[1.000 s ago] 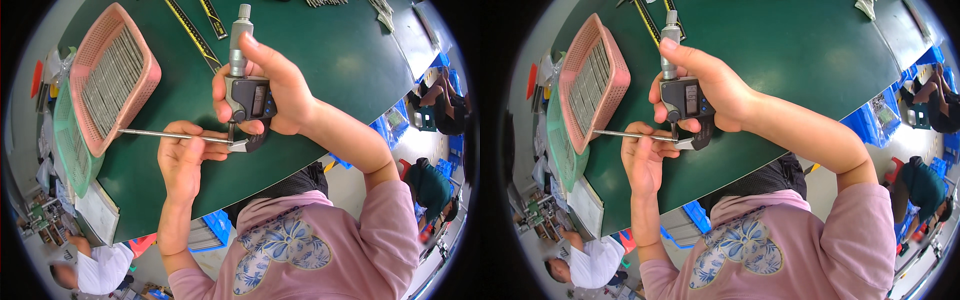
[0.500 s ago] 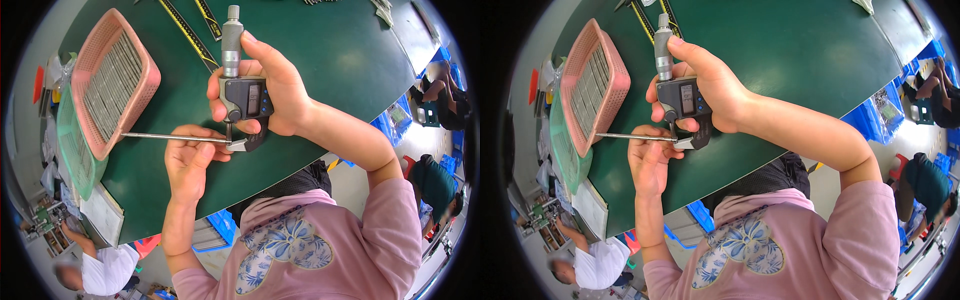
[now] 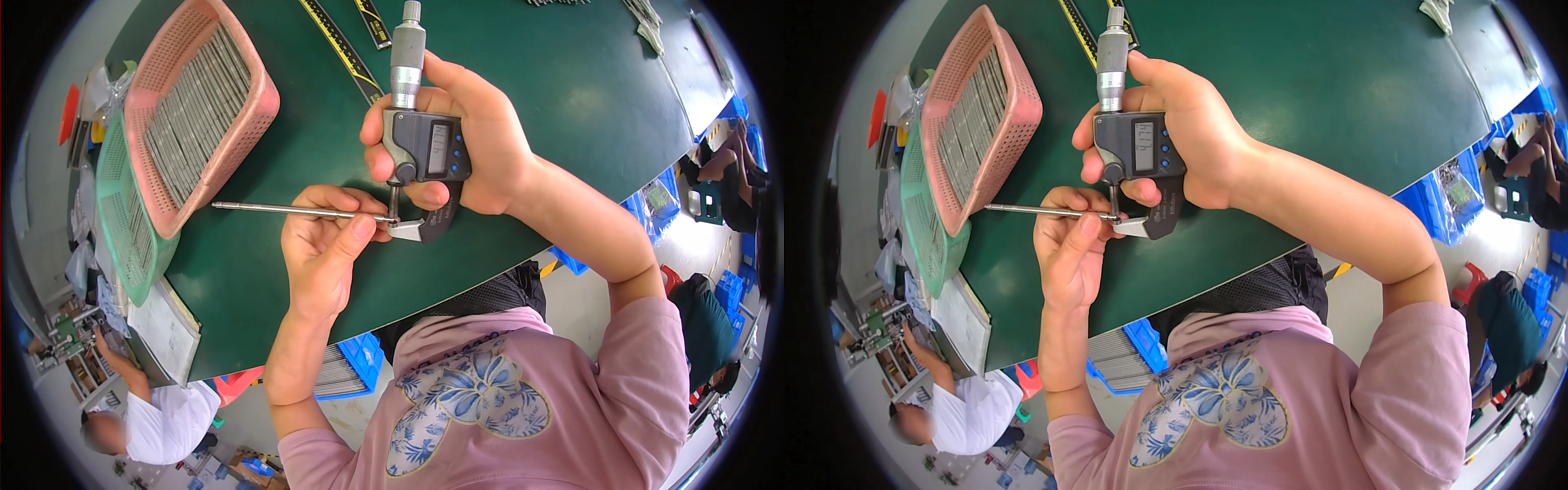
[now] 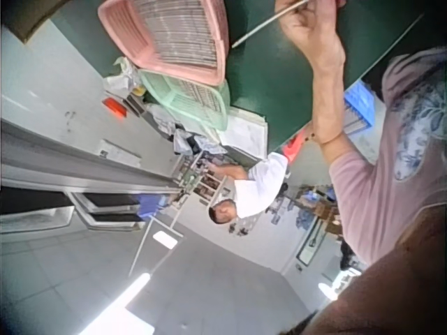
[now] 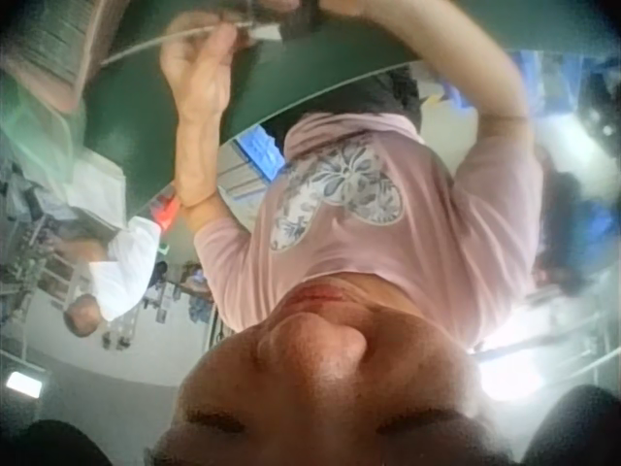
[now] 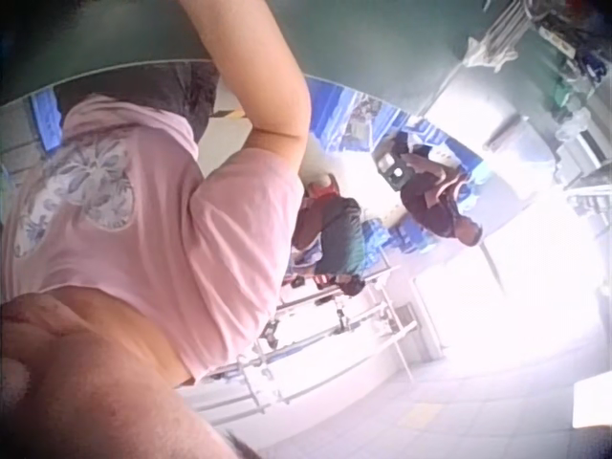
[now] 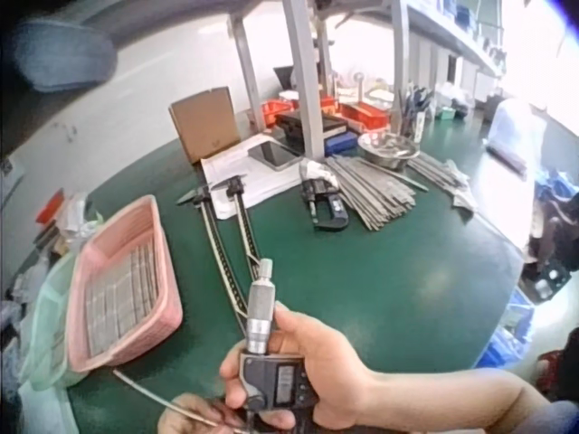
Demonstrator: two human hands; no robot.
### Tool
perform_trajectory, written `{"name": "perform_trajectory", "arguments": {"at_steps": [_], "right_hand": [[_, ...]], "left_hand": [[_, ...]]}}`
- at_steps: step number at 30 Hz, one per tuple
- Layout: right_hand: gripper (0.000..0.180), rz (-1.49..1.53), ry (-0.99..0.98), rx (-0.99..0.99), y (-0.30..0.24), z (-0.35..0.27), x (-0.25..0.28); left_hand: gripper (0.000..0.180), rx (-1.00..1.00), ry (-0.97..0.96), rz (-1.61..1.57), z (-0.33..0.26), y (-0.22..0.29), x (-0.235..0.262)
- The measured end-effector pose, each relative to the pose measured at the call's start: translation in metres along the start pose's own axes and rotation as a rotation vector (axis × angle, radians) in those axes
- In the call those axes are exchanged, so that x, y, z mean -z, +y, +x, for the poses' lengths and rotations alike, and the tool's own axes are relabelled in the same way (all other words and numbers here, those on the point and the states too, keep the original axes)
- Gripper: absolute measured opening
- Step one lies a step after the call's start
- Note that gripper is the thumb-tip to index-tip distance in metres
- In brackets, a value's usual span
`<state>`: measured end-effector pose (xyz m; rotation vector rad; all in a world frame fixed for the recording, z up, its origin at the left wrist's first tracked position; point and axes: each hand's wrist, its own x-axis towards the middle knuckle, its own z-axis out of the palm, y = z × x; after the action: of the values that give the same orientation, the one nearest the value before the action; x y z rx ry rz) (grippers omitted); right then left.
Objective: The person repeatedly picks up thin metal rods from a green basket and measures their diameter using a digital caliper. After taking a measurement, the person places the rod into a pink basket. This process is repeated continuously throughout the video.
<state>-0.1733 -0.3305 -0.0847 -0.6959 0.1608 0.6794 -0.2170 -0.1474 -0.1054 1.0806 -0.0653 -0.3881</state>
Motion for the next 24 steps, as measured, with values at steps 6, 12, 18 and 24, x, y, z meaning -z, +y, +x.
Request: {"name": "perform_trajectory", "arguments": {"at_steps": [6,12,18,24], "right_hand": [[0.062,0.018,-0.051,-0.021,-0.0029,-0.0036,-0.0005],[0.066,-0.046,-0.061,0.033,0.0001,0.0003,0.0028],[0.067,-0.105,-0.088,0.071,0.0010,0.0001,0.0020],[0.068,-0.121,-0.061,0.067,0.0011,0.0000,-0.0001]], "left_hand": [[0.018,0.004,-0.047,0.027,-0.0006,0.0007,0.0007],[0.018,0.022,-0.021,0.028,-0.0008,0.0027,-0.0059],[0.017,0.049,0.026,0.085,0.0003,-0.0012,-0.0005],[0.017,0.058,0.022,0.057,-0.0004,0.0011,0.0000]]}}
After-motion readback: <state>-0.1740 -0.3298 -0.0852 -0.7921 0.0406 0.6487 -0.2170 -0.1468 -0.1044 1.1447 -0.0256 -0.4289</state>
